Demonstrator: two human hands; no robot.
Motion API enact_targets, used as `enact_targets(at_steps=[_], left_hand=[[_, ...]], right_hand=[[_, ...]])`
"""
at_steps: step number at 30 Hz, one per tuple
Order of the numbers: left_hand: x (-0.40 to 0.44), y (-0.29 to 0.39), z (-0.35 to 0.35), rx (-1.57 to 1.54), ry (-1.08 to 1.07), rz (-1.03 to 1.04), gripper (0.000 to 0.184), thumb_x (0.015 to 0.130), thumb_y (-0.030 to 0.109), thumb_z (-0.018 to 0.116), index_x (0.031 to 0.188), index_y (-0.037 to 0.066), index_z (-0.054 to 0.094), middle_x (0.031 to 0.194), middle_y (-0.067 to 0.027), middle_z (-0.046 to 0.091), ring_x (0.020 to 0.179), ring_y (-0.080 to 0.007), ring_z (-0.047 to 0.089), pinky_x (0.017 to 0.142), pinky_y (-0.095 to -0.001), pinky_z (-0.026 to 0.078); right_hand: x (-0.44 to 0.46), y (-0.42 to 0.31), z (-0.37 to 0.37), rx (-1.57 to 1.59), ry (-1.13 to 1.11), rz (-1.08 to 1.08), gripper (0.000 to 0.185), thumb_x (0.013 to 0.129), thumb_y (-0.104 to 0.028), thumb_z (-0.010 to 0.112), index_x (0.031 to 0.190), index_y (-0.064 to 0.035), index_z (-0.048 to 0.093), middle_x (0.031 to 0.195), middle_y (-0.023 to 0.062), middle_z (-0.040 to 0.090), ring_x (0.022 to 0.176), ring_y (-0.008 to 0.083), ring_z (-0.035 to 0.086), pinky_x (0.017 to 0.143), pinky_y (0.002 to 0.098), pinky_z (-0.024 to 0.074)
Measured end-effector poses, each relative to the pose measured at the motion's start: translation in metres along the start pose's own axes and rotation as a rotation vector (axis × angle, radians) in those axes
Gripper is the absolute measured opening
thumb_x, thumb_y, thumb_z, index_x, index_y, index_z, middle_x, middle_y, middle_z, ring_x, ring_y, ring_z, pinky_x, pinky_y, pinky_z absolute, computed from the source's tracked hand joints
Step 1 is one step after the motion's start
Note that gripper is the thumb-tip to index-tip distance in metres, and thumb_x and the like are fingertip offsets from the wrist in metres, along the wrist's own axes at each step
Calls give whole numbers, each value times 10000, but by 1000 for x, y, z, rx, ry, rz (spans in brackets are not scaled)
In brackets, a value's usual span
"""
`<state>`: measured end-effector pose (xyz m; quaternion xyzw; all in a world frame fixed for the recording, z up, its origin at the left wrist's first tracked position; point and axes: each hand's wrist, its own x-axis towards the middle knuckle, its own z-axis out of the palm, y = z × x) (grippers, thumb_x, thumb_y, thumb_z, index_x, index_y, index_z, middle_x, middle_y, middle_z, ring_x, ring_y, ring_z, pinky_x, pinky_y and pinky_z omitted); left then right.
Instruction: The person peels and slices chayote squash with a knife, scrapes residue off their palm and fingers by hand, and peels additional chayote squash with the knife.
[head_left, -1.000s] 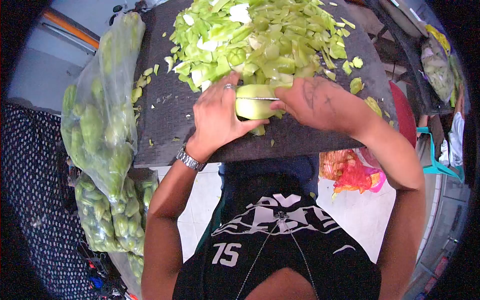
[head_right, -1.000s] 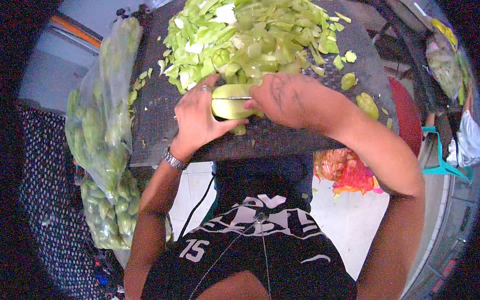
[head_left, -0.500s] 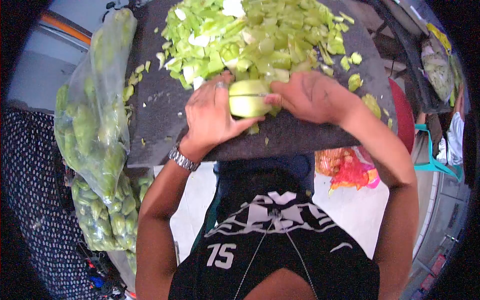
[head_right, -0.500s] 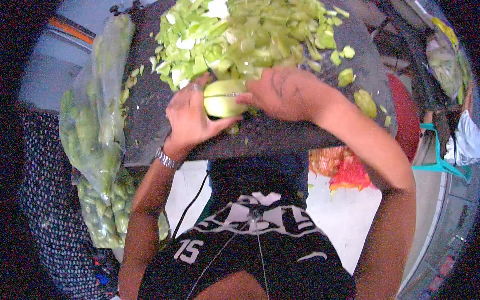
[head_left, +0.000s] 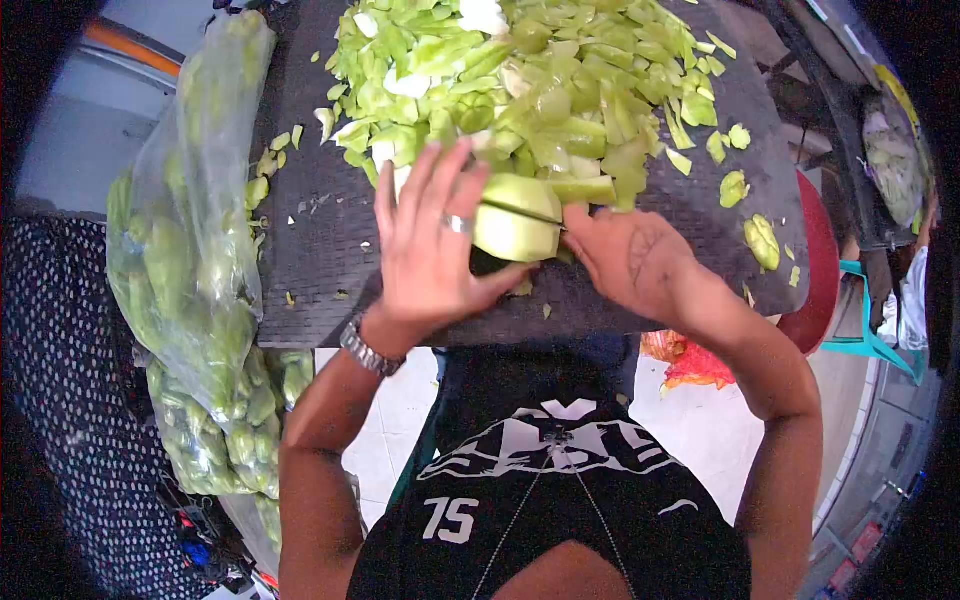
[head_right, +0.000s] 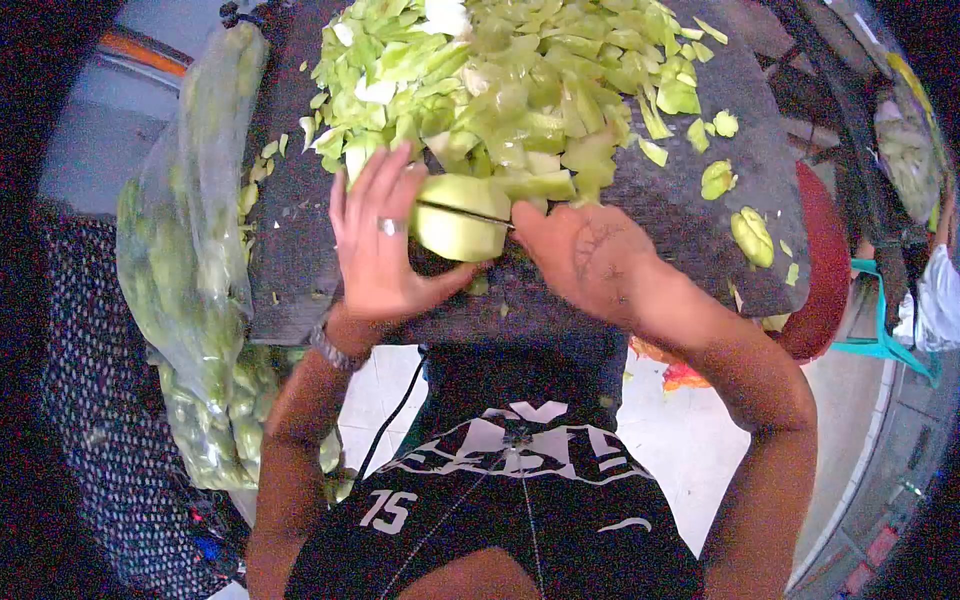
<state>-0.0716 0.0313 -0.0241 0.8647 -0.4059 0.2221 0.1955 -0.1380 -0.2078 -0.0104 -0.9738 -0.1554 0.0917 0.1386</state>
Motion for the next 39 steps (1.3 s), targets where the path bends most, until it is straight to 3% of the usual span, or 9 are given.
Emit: enact_targets(at_steps=[5,11,14,23,26,29,31,33,39], left_hand=[[-12,14,6,-130,-8,116,797,702,390,922,1337,73,560,1484,-230,493,1351,-448,491,1119,-616,354],[-11,34,18,-150,95,-34,643,715,270,917,1230,65,591,1430,-228,509,1325,-463,485,1108,-586,375],[-11,39,25,-171,146,-78,594,701,173,898,1189,43,587,1449,-240,485,1349,-485,455,1131,-587,364],[-13,42,28,-243,167,-155,597,630,92,875,1138,8,571,1481,-273,453,1384,-526,439,1139,-600,393],[-18,42,33,-389,268,-173,536,650,76,874,1107,23,598,1471,-286,431,1388,-564,404,1107,-717,295],[-28,46,31,-306,295,-94,496,657,41,859,1074,0,592,1475,-319,420,1400,-606,381,1101,-744,310],[-31,55,19,-290,184,-64,439,685,20,843,1028,-25,572,1477,-360,408,1422,-620,351,1071,-770,333],[-33,56,25,-273,265,-117,490,659,73,893,1005,15,550,1495,-346,403,1415,-552,399,1171,-604,347],[-43,37,5,-257,223,-455,576,764,207,904,1137,-33,537,1499,-317,400,1347,-478,471,1111,-525,418]], right_hand=[[-14,-3,14,-148,328,-178,225,1025,-236,557,1108,-27,572,735,105,600,645,321,640,582,422,515],[-22,-4,21,-453,308,-227,358,937,-179,587,1244,5,557,802,123,593,751,262,665,607,395,533],[-21,-5,23,-286,269,-177,434,928,-171,581,1305,38,525,827,131,598,778,270,671,634,392,545],[-26,-12,31,-312,330,-245,388,918,-155,579,1241,59,542,841,120,596,769,276,667,654,397,549],[-29,-16,28,-424,335,-263,367,902,-162,592,1200,49,558,836,121,602,771,276,667,638,396,544],[-23,-23,24,-613,393,-234,272,942,-160,574,1143,23,578,824,107,601,727,271,658,609,395,538],[-20,-24,22,-404,389,-229,242,975,-178,564,1106,24,591,805,146,622,744,298,679,610,414,544],[-18,-26,19,-204,325,-164,246,1008,-209,551,1054,26,607,797,191,645,771,330,698,631,439,552],[6,-7,9,354,59,75,379,1050,-322,528,952,25,643,845,277,699,810,408,721,718,510,565]])
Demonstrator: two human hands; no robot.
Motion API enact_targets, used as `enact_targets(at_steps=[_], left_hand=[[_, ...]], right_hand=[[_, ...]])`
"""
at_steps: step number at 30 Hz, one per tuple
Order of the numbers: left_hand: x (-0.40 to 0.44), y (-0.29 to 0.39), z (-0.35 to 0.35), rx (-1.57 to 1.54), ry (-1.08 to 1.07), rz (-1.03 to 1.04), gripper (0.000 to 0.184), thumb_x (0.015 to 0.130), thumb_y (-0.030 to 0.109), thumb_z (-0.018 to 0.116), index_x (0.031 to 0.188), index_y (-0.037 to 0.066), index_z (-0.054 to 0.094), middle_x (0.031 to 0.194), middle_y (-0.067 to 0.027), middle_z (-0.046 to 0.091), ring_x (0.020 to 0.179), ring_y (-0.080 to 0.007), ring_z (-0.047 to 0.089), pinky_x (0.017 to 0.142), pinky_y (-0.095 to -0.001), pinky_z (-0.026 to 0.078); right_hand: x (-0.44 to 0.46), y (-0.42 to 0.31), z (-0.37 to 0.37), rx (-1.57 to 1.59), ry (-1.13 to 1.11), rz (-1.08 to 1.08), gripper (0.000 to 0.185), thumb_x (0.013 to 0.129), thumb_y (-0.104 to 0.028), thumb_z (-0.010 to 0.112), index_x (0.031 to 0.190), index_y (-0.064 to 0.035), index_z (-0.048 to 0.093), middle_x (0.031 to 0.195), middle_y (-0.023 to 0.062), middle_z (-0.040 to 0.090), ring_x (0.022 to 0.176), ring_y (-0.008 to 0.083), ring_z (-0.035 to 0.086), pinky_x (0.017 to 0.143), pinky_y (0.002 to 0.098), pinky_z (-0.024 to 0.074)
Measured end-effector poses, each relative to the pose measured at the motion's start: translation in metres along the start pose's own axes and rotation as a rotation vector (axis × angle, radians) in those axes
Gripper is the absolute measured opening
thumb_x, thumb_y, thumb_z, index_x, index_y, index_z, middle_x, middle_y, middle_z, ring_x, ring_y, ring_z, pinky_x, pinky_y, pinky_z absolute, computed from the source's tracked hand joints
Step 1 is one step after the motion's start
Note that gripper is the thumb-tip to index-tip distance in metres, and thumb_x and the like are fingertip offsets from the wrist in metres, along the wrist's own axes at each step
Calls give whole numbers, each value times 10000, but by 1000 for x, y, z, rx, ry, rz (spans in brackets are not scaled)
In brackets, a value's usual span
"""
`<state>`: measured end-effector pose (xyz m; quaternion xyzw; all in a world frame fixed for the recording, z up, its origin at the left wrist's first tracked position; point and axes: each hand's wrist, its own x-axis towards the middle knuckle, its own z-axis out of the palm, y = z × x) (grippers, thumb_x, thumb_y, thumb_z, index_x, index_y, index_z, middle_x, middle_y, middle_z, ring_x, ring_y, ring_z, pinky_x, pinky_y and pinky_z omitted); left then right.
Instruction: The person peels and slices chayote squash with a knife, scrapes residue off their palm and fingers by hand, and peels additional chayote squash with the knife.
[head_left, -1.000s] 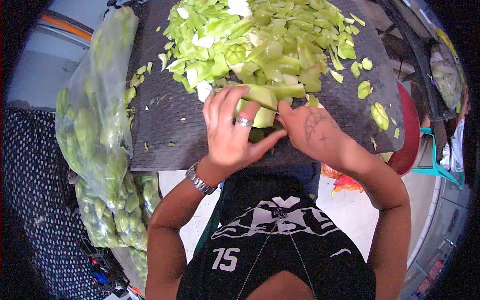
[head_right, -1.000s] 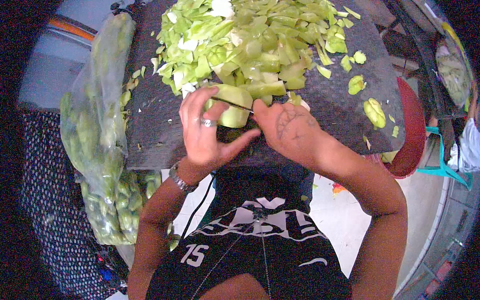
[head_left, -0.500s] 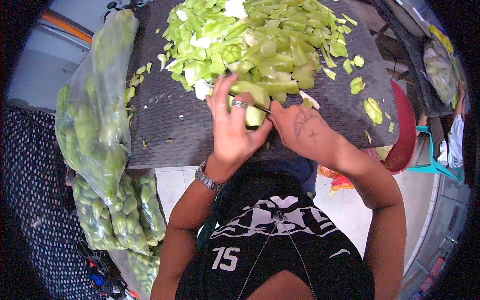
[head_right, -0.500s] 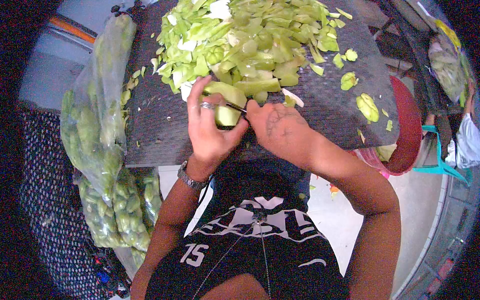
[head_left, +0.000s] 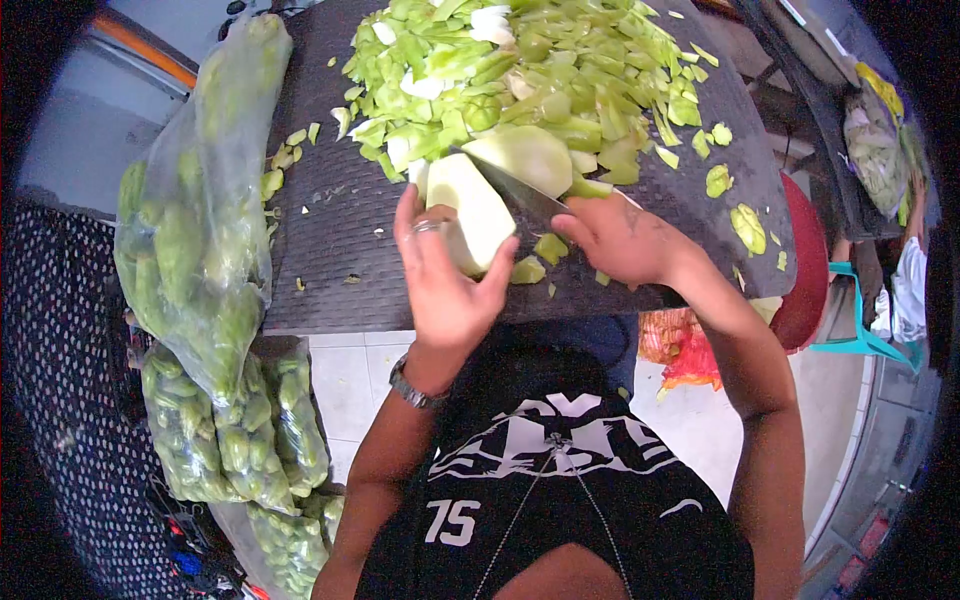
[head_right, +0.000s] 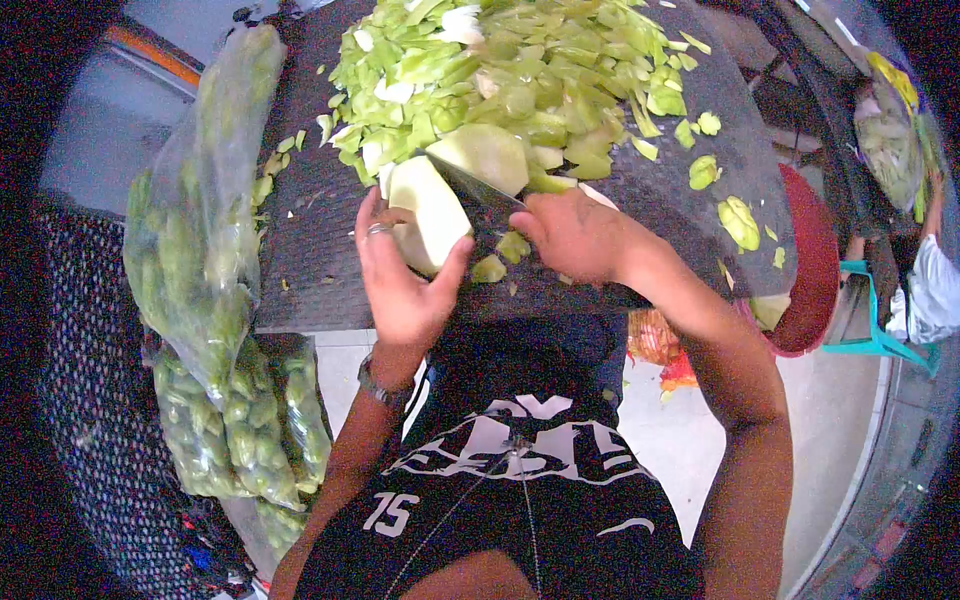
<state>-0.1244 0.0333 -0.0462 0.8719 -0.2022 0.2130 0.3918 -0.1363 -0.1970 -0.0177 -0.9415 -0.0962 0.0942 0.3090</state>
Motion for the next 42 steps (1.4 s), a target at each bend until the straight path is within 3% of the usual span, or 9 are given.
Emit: enact_targets(at_steps=[9,18,24,28,29,32,35,38,42], left_hand=[[49,-5,-25,52,-227,-360,863,732,387,931,1329,-86,524,1140,-266,719,1031,-375,736,881,-431,579],[74,-3,-13,-115,-496,-459,758,681,255,946,1223,-113,565,1084,-246,734,982,-352,745,867,-383,577],[75,-27,-5,-1414,-270,-905,581,888,145,710,1380,-88,507,1291,-217,671,1142,-356,696,1016,-450,556],[110,-14,1,-2019,-342,-638,742,920,382,638,1501,-21,412,1459,-262,543,1348,-504,515,1135,-722,351],[120,-12,5,-2067,-372,-648,768,919,420,623,1514,-10,395,1536,-267,463,1410,-564,406,1154,-774,259],[147,-7,19,-2043,-337,-618,663,939,362,582,1469,-10,444,1438,-267,549,1335,-486,527,1116,-757,339],[166,-9,37,-1962,-155,-677,536,914,236,606,1349,-68,539,1332,-239,630,1246,-432,606,1109,-602,451],[176,-5,49,-1937,17,-740,461,890,163,611,1276,-88,586,1267,-231,663,1190,-405,639,1106,-524,482],[172,5,55,-1789,249,-836,441,929,229,584,1299,-11,589,1258,-208,639,1248,-387,590,1139,-578,423]], right_hand=[[-10,-12,-13,448,-219,295,384,1113,-373,455,1039,-25,599,591,15,509,430,109,536,394,292,455],[-27,-4,-32,771,73,231,381,1109,-392,462,983,-49,569,589,8,509,412,116,507,391,301,432],[-10,-5,-56,808,158,115,366,1105,-398,481,1006,-62,588,634,-15,524,447,93,521,410,266,430],[23,-6,-64,871,166,-26,302,1095,-340,518,1064,-49,593,684,-11,546,486,93,545,445,260,448],[32,-6,-63,899,180,-39,284,1091,-326,531,1078,-48,589,698,-9,549,483,90,534,447,256,446],[56,-5,-72,726,357,-136,241,1025,-212,636,1188,-39,600,771,-4,604,590,122,592,577,271,495],[69,-15,-73,259,628,-125,449,935,-135,712,1362,-85,586,852,47,666,820,198,655,801,320,523],[86,-6,-71,44,840,-394,492,923,-144,713,1397,-113,583,850,85,659,815,240,652,789,342,526],[77,-22,-56,88,634,-266,727,875,-393,807,1483,-132,505,809,115,644,774,285,666,744,384,528]])
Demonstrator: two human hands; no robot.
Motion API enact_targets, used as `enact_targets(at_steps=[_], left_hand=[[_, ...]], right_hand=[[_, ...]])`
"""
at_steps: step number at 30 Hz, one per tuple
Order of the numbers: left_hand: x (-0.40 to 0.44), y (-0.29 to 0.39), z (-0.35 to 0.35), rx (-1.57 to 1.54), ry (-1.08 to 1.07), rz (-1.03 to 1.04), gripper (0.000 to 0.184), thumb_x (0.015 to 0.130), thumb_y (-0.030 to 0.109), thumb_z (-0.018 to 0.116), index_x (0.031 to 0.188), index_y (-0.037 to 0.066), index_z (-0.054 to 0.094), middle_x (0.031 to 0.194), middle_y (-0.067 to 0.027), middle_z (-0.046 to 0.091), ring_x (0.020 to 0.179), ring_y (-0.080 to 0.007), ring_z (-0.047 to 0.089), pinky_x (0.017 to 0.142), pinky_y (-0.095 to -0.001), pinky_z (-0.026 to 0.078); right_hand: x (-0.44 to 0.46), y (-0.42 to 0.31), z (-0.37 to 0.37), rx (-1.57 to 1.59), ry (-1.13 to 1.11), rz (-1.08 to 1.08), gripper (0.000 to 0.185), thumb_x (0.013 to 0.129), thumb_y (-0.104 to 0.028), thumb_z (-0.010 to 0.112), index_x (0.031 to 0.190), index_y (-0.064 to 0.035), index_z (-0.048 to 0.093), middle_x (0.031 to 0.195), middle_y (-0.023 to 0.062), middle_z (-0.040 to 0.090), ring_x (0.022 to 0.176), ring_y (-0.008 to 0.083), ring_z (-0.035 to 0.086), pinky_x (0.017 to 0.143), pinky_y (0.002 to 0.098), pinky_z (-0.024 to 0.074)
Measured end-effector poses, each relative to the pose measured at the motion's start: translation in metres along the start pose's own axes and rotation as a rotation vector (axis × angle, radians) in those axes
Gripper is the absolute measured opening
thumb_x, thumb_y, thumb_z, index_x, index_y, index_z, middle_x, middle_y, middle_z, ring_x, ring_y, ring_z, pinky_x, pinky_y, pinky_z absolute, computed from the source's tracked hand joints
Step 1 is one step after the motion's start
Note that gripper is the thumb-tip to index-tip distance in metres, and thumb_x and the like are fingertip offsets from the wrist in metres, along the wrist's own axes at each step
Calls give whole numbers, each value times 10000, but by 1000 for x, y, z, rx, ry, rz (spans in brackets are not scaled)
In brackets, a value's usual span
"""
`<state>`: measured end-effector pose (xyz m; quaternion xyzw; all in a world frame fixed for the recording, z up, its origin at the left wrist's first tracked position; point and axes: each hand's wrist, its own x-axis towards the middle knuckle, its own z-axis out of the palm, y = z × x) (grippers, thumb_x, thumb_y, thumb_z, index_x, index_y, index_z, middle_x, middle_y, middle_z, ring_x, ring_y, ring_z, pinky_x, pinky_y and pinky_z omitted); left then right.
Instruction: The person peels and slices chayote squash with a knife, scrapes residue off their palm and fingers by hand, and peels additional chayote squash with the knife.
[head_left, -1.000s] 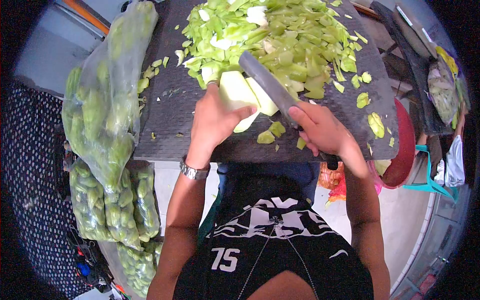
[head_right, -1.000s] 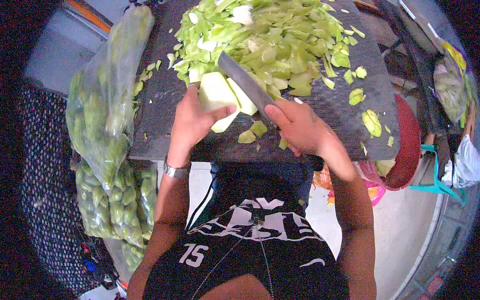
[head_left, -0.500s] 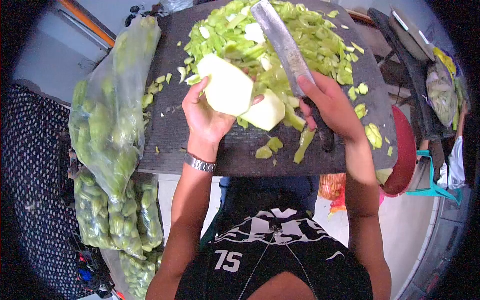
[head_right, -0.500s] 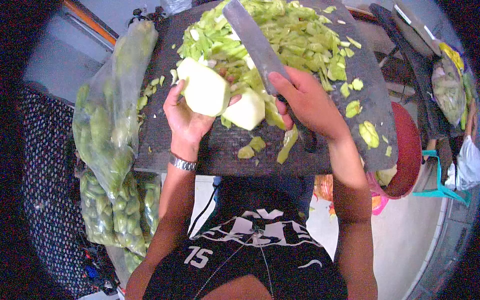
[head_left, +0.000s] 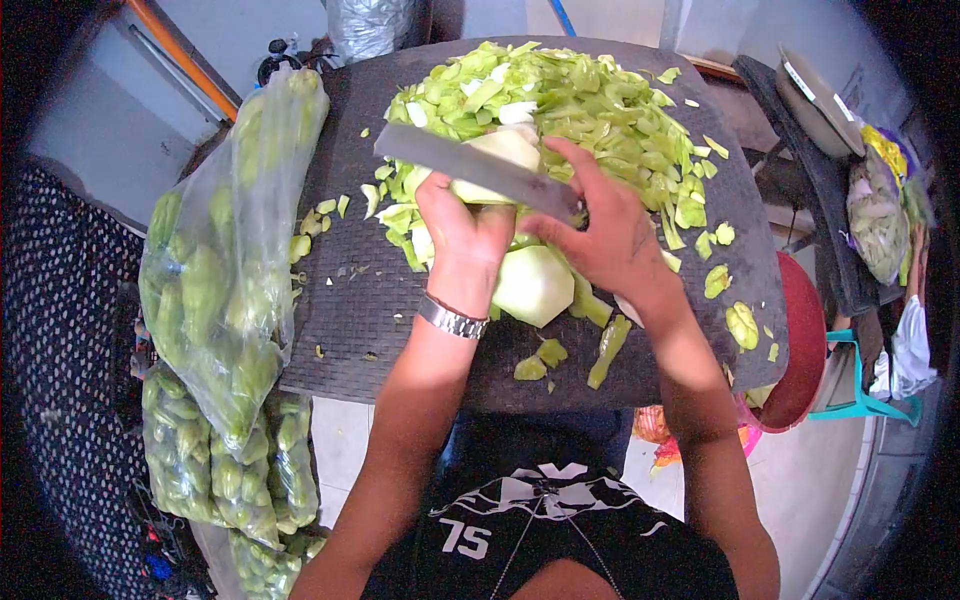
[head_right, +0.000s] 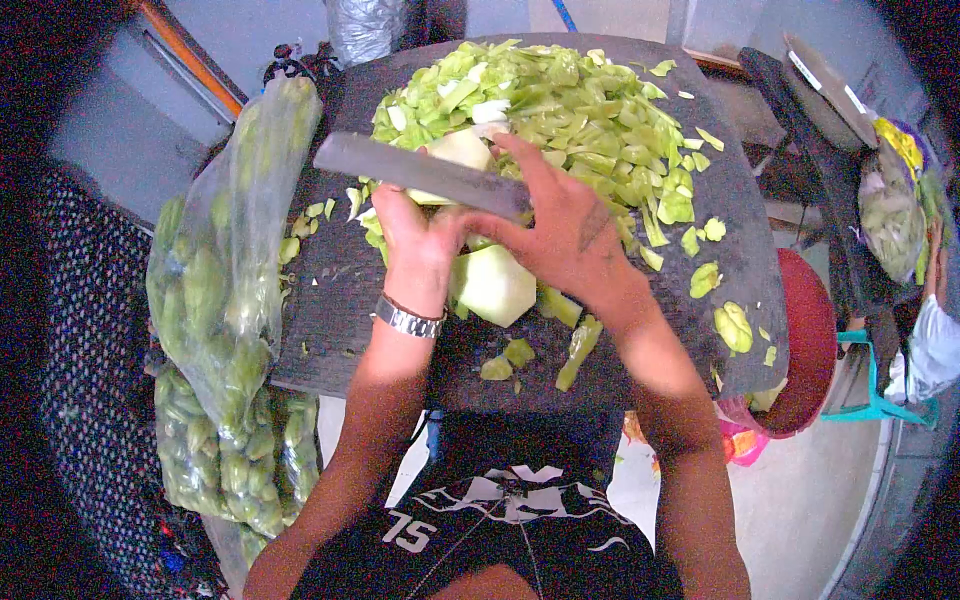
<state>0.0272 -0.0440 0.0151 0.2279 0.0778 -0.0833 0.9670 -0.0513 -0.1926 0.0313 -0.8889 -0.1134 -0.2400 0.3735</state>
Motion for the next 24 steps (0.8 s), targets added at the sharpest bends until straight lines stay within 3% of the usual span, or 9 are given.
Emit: enact_targets(at_steps=[1,5,7,13,16,19,20,23,24], left_hand=[[-3,0,2,2,32,11,437,933,233,575,1296,-9,595,1254,-205,642,1232,-377,598,1126,-560,434],[-10,0,7,19,156,53,429,946,253,539,1281,-4,619,1239,-193,656,1169,-337,627,1073,-491,479],[-2,0,-7,-3,40,-10,434,932,260,547,1280,13,629,1234,-182,662,1161,-330,633,1057,-478,488],[0,0,-20,-26,-61,-42,441,920,269,553,1270,16,643,1236,-168,672,1128,-322,651,1034,-457,502],[0,-2,-18,12,-19,16,440,931,261,527,1266,-2,638,1239,-171,674,1119,-325,655,1033,-453,505],[-5,-2,-7,41,55,74,435,938,238,507,1261,-26,629,1232,-175,675,1119,-326,658,1029,-460,511],[-7,-3,-6,44,79,85,432,940,228,501,1260,-35,625,1228,-176,676,1120,-326,659,1028,-463,513],[-5,-6,-17,-37,-116,64,421,935,198,510,1264,-42,617,1224,-175,676,1126,-328,664,1021,-472,521],[-5,-10,-10,-63,-57,101,411,921,175,526,1263,-37,610,1223,-164,680,1139,-321,664,1030,-473,516]], right_hand=[[-3,4,6,-18,-23,37,870,843,-558,789,1529,-148,445,801,156,655,794,338,703,730,418,535],[-7,1,18,-94,-25,-18,911,867,-640,706,1562,-145,388,889,221,699,842,433,717,708,484,551],[-7,-3,17,-129,-56,-43,940,880,-693,644,1571,-127,351,987,269,720,863,484,713,721,550,576],[-10,1,33,-205,8,-85,952,899,-702,609,1585,-106,324,916,247,723,815,459,723,678,545,578],[-10,-3,32,-186,-10,-25,879,925,-644,634,1565,-99,374,823,259,680,765,452,705,636,492,531],[-9,2,31,-171,-81,69,893,924,-701,580,1533,-74,399,800,227,711,742,466,718,655,555,572],[-11,2,31,-164,-80,84,851,936,-692,573,1490,-64,429,782,228,705,734,472,713,650,559,567],[-11,2,32,-99,-53,152,733,969,-665,555,1354,-42,506,739,233,691,720,490,699,640,572,551],[-8,2,34,-42,-26,193,694,978,-654,551,1302,-40,523,732,238,687,723,494,695,641,577,546]])
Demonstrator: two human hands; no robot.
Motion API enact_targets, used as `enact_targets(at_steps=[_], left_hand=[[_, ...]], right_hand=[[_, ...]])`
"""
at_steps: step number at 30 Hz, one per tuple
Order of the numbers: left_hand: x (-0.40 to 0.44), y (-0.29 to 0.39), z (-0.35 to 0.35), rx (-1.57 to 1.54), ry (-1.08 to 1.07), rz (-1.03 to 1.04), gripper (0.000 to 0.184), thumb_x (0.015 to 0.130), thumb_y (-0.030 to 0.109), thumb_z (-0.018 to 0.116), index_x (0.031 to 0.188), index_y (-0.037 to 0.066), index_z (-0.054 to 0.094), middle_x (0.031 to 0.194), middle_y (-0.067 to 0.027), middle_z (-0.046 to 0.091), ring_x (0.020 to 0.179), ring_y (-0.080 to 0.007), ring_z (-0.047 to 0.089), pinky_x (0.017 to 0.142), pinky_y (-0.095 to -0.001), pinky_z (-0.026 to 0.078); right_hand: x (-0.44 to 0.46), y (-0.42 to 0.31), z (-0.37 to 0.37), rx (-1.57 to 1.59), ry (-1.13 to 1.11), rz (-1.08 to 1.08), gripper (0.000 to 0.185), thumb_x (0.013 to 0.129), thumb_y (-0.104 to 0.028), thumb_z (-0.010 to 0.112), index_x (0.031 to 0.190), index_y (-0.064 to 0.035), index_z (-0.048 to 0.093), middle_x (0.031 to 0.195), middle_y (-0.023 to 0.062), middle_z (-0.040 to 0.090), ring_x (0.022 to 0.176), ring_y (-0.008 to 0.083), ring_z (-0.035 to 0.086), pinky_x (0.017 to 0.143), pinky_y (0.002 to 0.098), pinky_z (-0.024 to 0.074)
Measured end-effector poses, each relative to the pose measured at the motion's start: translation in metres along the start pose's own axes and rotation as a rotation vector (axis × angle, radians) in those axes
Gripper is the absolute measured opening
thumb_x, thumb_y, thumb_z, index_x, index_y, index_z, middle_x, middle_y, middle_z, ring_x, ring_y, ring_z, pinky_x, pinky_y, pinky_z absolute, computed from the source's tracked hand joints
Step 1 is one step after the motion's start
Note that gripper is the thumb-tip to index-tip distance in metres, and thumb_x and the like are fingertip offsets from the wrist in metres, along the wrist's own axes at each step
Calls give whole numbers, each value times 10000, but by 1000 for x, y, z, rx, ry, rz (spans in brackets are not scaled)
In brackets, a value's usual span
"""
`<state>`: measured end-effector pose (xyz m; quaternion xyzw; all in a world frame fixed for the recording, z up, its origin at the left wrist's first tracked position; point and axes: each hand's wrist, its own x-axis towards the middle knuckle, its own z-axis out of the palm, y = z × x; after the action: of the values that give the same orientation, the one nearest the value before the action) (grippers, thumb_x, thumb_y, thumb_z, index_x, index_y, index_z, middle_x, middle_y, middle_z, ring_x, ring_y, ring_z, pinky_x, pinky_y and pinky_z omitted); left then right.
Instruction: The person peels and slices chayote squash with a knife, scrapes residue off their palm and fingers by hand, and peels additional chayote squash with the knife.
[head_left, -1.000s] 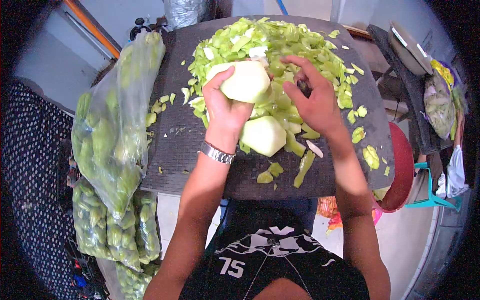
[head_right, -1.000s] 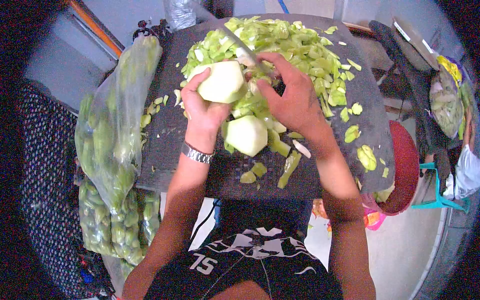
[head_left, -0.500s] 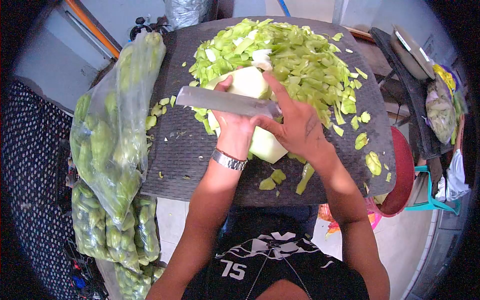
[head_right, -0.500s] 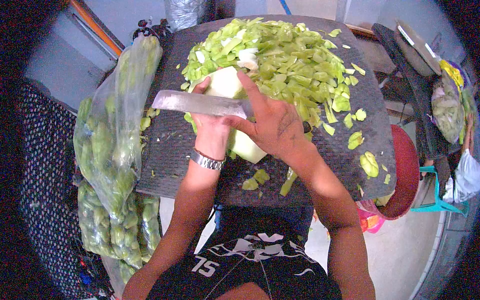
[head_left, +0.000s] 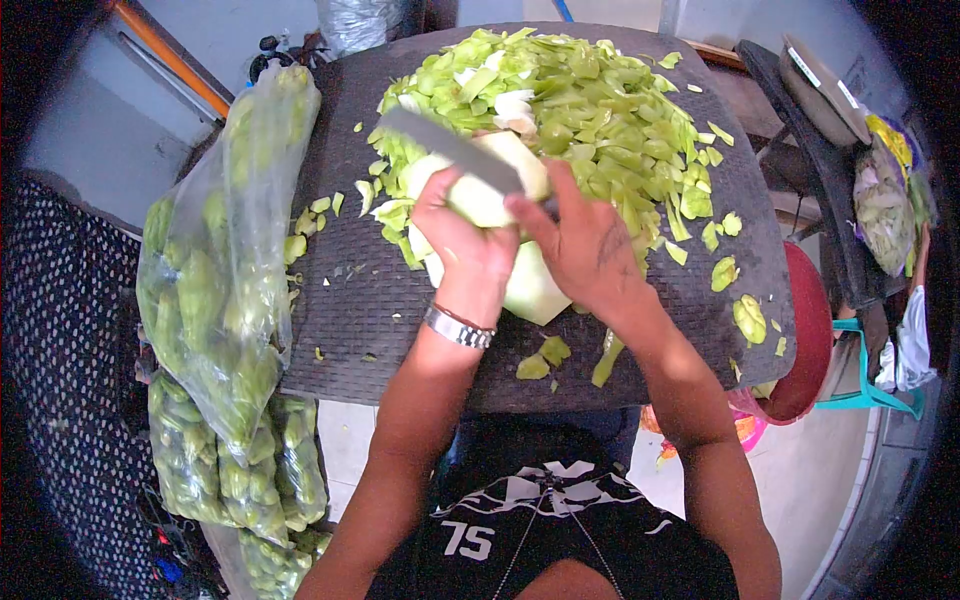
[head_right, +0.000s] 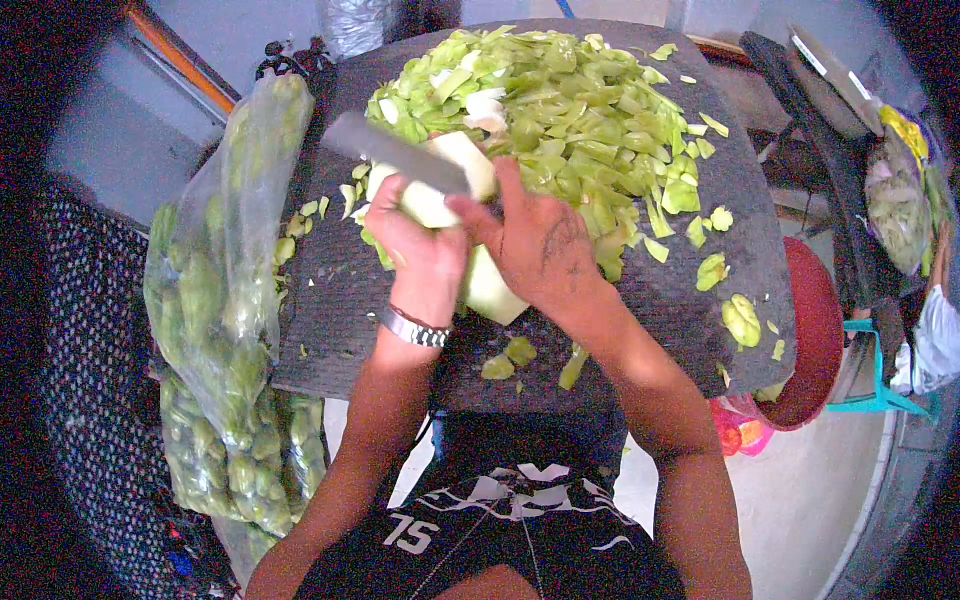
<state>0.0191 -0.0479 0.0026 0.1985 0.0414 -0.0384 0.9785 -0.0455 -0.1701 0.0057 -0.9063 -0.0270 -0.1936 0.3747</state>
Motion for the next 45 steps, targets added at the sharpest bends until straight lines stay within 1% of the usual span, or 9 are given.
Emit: enact_targets(at_steps=[5,8,17,20,23,29,38,41,45], left_hand=[[-10,-7,9,-10,22,-80,368,957,194,555,1257,-16,599,1204,-133,679,1136,-298,655,1027,-444,518],[-13,-14,8,9,105,-89,338,988,198,560,1260,3,602,1188,-125,681,1127,-291,658,1017,-439,524],[-5,-2,-3,128,-67,-122,371,995,181,563,1306,-19,592,1248,-180,693,1156,-322,677,1056,-438,523],[-10,-4,3,145,-11,-99,382,991,181,579,1317,-17,590,1247,-167,693,1149,-319,675,1062,-437,518],[-11,-15,0,36,22,-144,385,990,187,591,1321,-10,587,1257,-151,685,1149,-316,667,1064,-444,515],[-14,-21,-4,14,58,-139,355,994,192,605,1295,5,584,1257,-133,672,1149,-306,658,1052,-454,521],[-22,-24,5,200,6,12,278,985,196,649,1194,13,637,1134,-114,710,1063,-268,695,1007,-426,547],[-24,-21,7,274,7,52,277,983,196,655,1192,15,641,1133,-108,714,1059,-258,698,997,-418,549],[-30,-24,11,199,-12,-53,316,975,140,650,1254,-7,631,1186,-109,706,1098,-239,684,992,-385,539]], right_hand=[[2,-10,-3,40,-2,177,571,996,-611,562,1150,-61,567,729,244,684,745,501,690,666,591,532],[2,-7,-2,-24,22,127,565,1001,-600,563,1194,-69,571,739,254,681,766,500,692,668,591,530],[2,9,-18,385,-100,106,559,1041,-544,536,1259,-32,581,848,262,701,854,506,696,689,534,529],[2,18,-18,412,-173,224,600,1025,-565,553,1329,-48,556,915,253,712,852,480,707,693,533,540],[-3,-1,-12,-88,23,93,653,1000,-590,576,1393,-73,518,941,248,720,846,456,717,700,537,555],[-1,6,2,-73,135,70,614,989,-579,595,1343,-82,535,839,234,721,813,460,717,683,564,552],[3,5,6,296,156,174,521,1024,-528,576,1250,-59,587,803,282,682,806,496,693,678,574,525],[3,-1,-16,178,80,144,508,1027,-531,566,1240,-71,597,812,285,686,817,505,690,685,578,526],[0,3,-14,7,200,65,498,1030,-532,560,1190,-64,619,800,281,678,800,519,674,695,569,528]])
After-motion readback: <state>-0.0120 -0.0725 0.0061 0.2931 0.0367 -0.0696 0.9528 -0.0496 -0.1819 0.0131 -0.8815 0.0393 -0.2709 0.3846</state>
